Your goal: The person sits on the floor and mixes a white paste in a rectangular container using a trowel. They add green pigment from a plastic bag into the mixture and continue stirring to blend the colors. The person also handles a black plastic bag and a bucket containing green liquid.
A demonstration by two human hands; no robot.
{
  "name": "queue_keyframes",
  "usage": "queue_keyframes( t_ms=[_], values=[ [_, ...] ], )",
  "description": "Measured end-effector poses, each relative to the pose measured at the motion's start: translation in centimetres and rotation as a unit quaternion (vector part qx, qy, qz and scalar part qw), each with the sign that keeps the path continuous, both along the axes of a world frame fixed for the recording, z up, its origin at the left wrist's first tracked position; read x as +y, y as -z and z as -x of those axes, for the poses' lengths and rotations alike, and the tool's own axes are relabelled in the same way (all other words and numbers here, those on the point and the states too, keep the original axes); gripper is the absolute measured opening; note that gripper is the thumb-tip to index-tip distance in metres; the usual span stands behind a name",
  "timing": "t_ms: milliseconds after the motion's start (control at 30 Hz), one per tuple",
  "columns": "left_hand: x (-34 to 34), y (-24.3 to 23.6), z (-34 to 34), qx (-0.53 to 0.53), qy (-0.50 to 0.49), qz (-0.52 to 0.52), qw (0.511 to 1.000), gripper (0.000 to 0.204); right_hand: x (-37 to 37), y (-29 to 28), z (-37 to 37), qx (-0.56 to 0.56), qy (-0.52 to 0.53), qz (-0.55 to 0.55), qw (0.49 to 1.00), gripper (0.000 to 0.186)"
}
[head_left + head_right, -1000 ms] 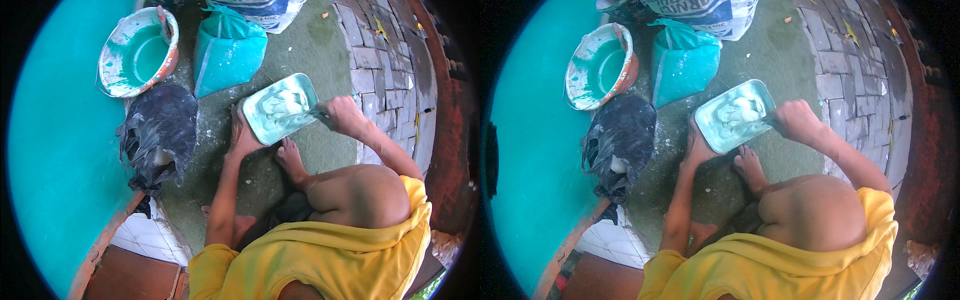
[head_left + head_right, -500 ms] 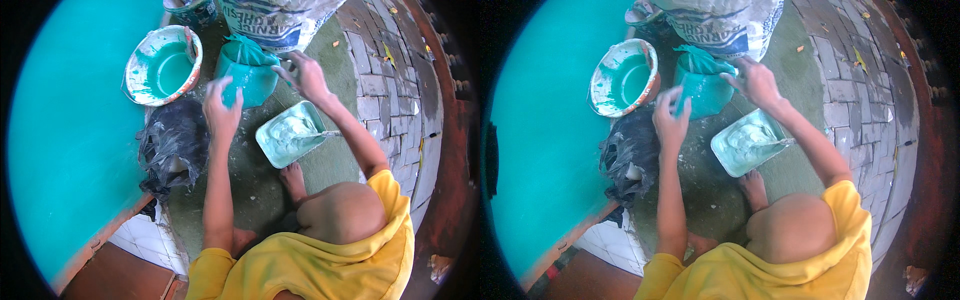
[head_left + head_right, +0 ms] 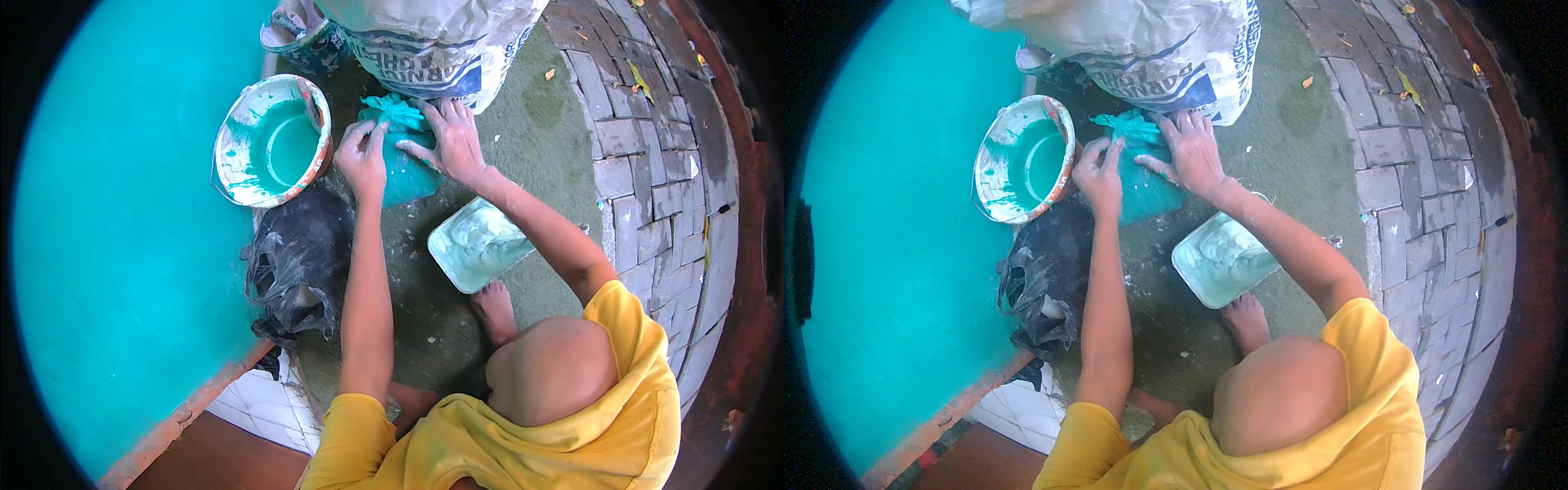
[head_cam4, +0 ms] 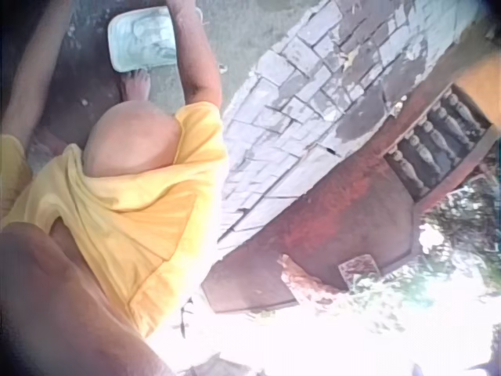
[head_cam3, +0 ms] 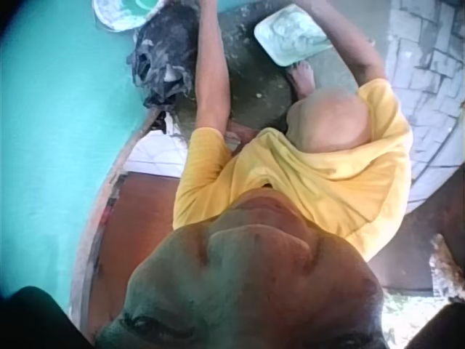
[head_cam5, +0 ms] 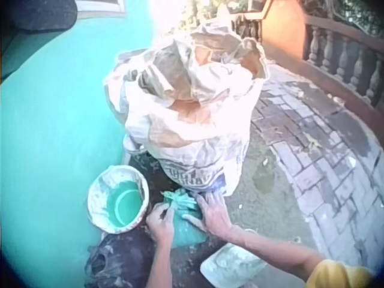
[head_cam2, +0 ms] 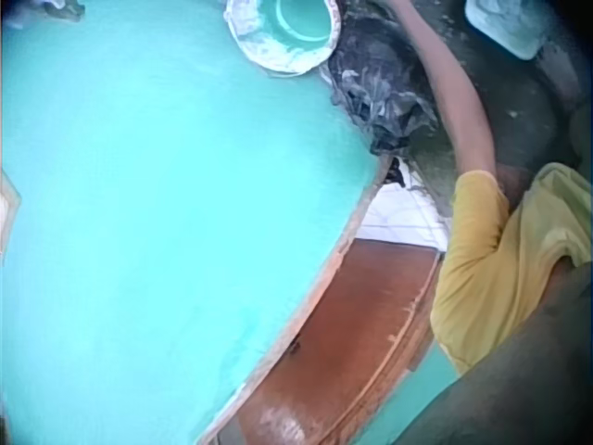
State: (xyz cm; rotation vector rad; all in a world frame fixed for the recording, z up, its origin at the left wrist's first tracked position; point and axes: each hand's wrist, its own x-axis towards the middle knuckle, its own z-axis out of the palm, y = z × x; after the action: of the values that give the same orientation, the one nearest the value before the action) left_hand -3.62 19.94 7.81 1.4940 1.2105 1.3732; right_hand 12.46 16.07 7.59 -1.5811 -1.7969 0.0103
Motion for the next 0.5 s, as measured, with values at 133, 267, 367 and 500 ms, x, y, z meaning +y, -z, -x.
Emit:
queue_keyframes(
  t_ms=[133,267,367,500],
  values=[
    [-2.1,-1.7,0.2,-0.014,0.035,-0.026,0.999,0.009,0.1,0.3,1.0,0.037,0.002,0.017,0.999,0.08],
    [-4.2,-2.8,1.2,0.018,0.068,-0.038,0.997,0.01,-0.4,-0.1,2.5,0.116,-0.01,-0.001,0.993,0.085],
    [-5.6,-3.2,1.7,0.014,0.082,-0.029,0.996,0.011,-1.2,-0.6,3.1,0.101,-0.028,0.028,0.994,0.082],
    [-6.2,-4.2,1.3,-0.003,0.109,0.022,0.994,0.017,-0.5,2.7,3.0,0.068,-0.119,-0.011,0.991,0.049]
  ],
)
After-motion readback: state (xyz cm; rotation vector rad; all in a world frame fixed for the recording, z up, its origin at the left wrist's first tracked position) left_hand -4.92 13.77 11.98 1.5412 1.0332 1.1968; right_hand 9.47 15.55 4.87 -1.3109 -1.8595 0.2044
